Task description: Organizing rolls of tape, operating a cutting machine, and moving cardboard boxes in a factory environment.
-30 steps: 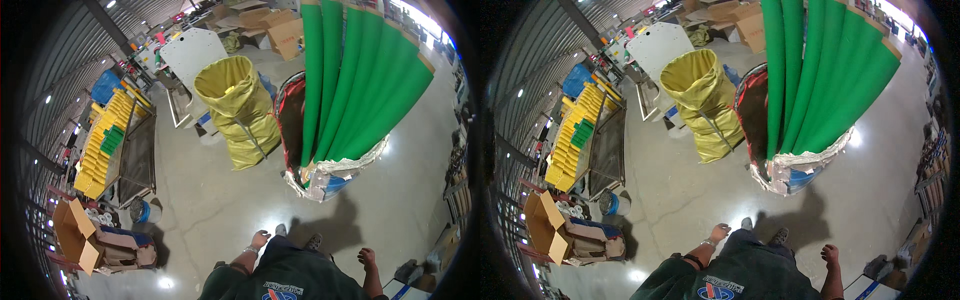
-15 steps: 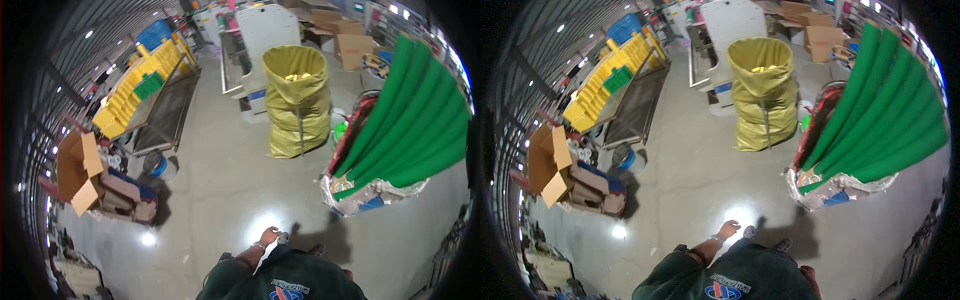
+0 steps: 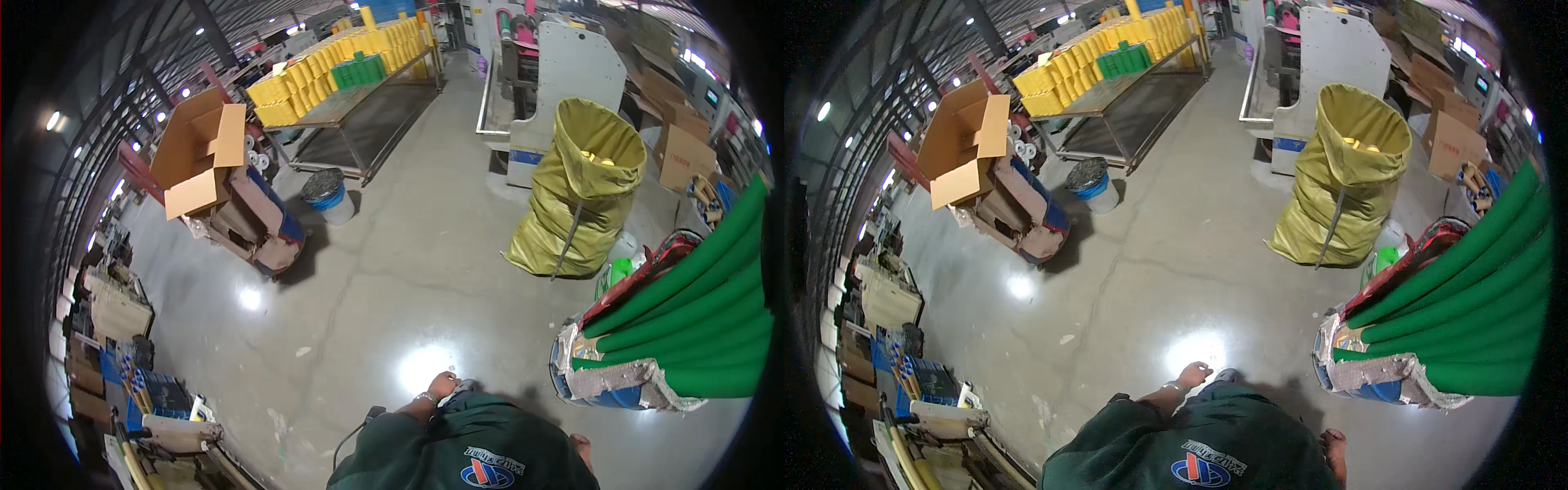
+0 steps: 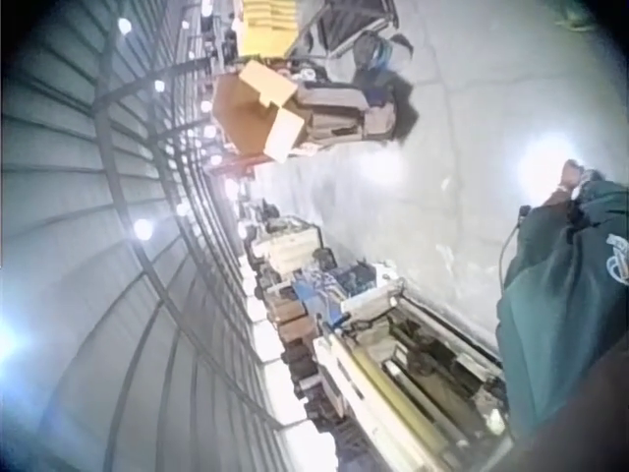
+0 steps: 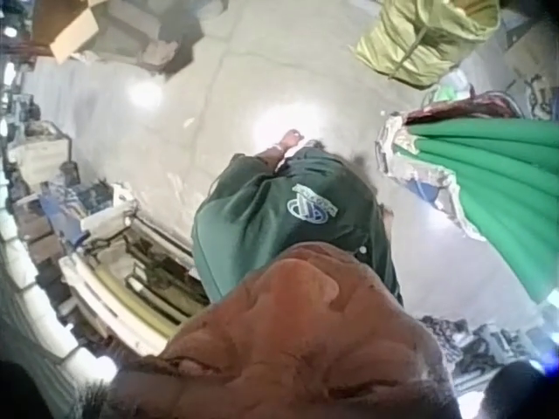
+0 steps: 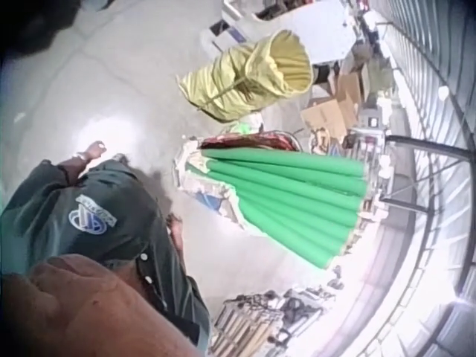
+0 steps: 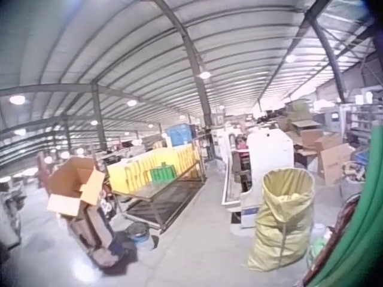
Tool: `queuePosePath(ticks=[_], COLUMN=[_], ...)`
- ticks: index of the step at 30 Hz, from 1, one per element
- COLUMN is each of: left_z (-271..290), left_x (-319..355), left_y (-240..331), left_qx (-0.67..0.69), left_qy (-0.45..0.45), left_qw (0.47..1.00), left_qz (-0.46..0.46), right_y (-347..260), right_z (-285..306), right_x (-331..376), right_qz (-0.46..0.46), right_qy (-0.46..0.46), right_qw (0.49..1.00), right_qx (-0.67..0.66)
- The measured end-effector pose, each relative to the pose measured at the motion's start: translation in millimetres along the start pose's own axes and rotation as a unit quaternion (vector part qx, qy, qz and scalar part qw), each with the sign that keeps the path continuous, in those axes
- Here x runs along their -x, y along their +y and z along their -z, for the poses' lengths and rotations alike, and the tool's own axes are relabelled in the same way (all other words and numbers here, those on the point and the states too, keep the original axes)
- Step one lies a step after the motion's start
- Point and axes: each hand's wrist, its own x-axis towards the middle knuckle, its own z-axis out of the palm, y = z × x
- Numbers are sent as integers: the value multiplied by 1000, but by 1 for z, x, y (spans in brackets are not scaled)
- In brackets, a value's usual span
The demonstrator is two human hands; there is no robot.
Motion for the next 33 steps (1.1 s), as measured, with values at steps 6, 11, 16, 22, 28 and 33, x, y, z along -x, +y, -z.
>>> queuePosePath(ticks=[6,11,16,22,28,33], left_z=[-12,-16,-23,-17,-25,-31], left_x=[17,14,-10,18,-21,-14], left_y=[47,11,-30,51,-14,-7], left_qx=[-93,-120,-107,-346,-174,-158], left_qy=[-18,-31,-159,-267,-92,-106], left_qw=[993,991,973,824,956,972], left_qz=[-76,-59,-127,-361,-218,-135], right_y=[24,-5,16,5,0,-8], right_z=[20,4,12,2,-7,-9], right_x=[-31,3,7,45,66,81], right_qz=[-1,8,19,-57,-44,-70], right_qy=[-14,-87,-80,6,-5,-8], right_qw=[1000,994,991,997,996,994], right_qx=[-16,66,108,55,79,82])
